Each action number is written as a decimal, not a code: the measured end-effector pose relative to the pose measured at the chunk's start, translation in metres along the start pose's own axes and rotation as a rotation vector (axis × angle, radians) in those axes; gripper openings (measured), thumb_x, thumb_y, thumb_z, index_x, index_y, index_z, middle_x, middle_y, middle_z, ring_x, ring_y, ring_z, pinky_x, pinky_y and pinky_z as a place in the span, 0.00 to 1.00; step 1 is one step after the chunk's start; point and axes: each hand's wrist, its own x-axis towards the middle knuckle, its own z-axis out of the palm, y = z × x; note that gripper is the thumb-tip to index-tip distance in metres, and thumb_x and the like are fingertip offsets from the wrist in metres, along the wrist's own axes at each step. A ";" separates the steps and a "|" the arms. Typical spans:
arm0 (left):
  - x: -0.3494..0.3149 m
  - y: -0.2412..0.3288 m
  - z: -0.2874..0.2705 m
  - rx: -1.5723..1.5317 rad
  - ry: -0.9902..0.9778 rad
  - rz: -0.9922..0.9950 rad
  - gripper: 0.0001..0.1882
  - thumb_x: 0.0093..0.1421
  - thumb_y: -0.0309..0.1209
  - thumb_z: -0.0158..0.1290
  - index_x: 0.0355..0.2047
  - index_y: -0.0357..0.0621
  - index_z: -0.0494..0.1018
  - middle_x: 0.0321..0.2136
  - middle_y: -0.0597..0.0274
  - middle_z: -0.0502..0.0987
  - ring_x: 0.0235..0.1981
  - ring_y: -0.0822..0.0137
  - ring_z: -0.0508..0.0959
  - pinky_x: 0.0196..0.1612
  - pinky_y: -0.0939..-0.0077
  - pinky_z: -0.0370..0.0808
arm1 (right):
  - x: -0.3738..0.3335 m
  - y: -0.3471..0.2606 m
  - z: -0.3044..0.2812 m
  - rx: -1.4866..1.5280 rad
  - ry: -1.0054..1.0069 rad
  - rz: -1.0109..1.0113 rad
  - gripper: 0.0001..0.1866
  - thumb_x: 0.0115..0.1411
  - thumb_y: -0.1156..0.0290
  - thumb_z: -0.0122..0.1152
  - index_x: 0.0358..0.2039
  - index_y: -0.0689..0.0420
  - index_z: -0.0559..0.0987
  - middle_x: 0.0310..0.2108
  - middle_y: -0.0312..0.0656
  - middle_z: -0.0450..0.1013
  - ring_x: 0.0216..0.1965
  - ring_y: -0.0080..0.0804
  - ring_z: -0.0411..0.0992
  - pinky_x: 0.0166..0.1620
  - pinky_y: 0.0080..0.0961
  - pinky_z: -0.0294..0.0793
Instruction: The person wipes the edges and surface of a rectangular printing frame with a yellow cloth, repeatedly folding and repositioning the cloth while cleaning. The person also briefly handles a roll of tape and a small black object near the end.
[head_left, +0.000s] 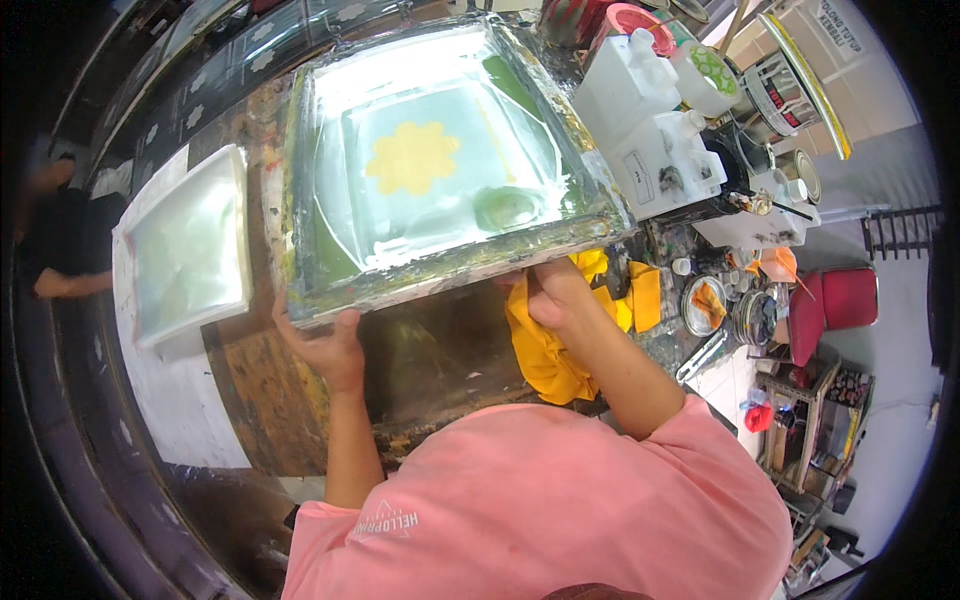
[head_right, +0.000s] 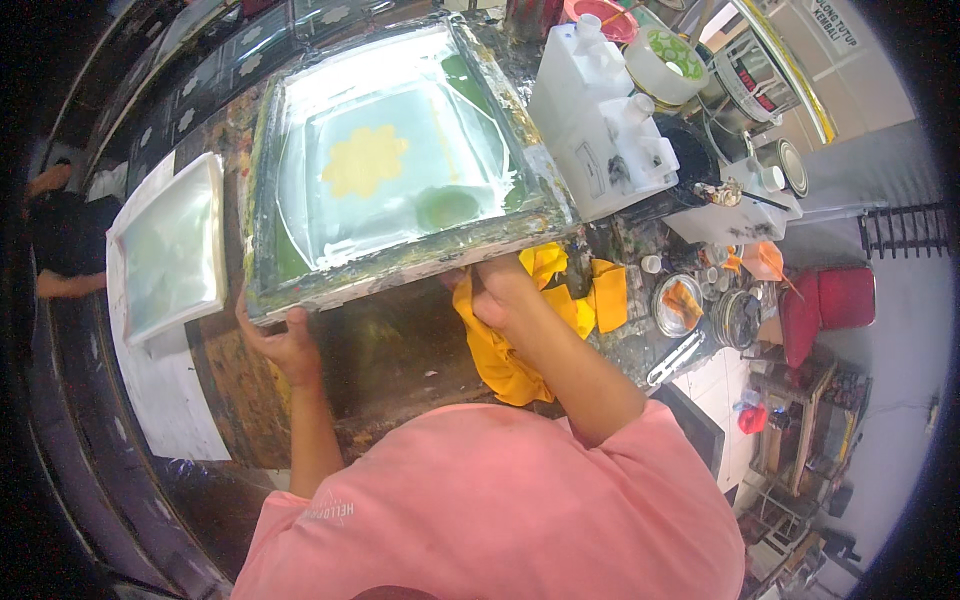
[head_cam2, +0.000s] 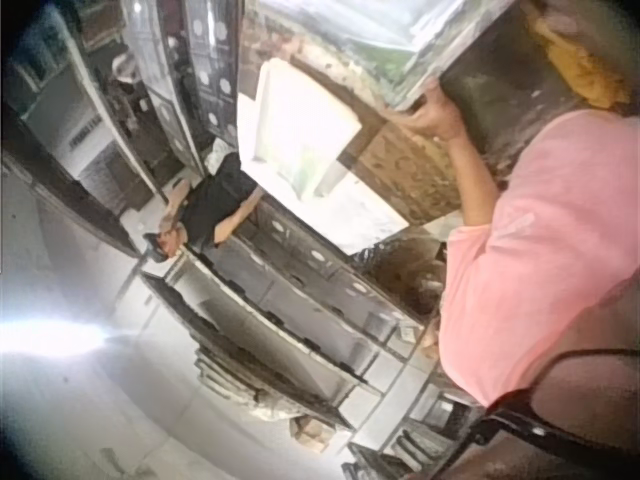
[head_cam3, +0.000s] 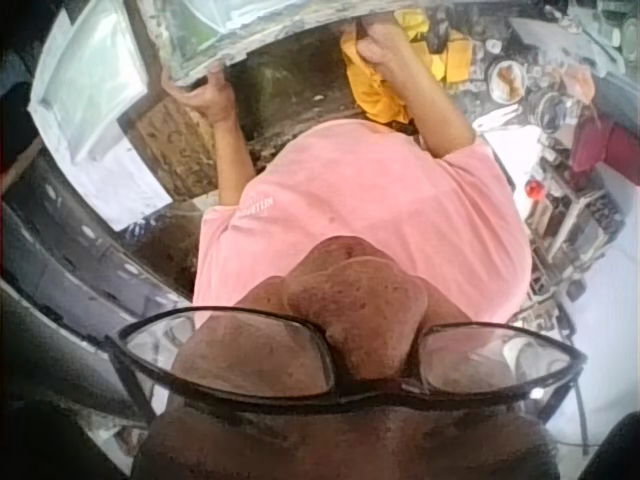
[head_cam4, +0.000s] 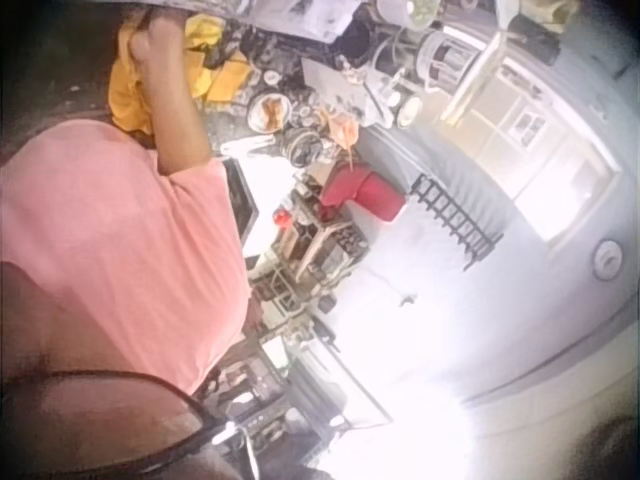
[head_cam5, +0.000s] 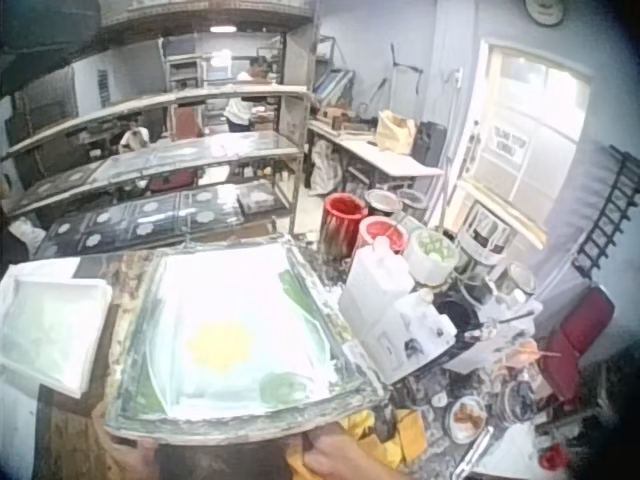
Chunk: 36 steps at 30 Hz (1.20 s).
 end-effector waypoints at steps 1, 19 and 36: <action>0.001 0.000 0.000 0.002 0.001 0.001 0.46 0.49 0.43 0.72 0.60 0.36 0.59 0.50 0.55 0.69 0.49 0.63 0.74 0.53 0.67 0.74 | -0.005 -0.003 -0.001 0.020 0.056 -0.020 0.08 0.67 0.64 0.54 0.44 0.51 0.73 0.36 0.37 0.73 0.33 0.30 0.71 0.35 0.29 0.75; -0.021 -0.016 -0.002 -0.031 -0.034 -0.097 0.39 0.54 0.24 0.66 0.62 0.36 0.57 0.55 0.54 0.66 0.53 0.63 0.70 0.58 0.69 0.68 | -0.095 0.006 0.075 -0.631 0.239 0.027 0.12 0.65 0.76 0.57 0.49 0.58 0.75 0.42 0.36 0.74 0.39 0.22 0.73 0.38 0.21 0.76; -0.022 -0.036 -0.006 0.068 -0.072 0.017 0.40 0.54 0.38 0.69 0.60 0.36 0.60 0.52 0.55 0.67 0.54 0.63 0.68 0.60 0.69 0.63 | -0.126 -0.021 0.085 -0.671 0.245 -0.183 0.17 0.61 0.80 0.54 0.51 0.59 0.71 0.45 0.38 0.73 0.42 0.26 0.73 0.43 0.26 0.75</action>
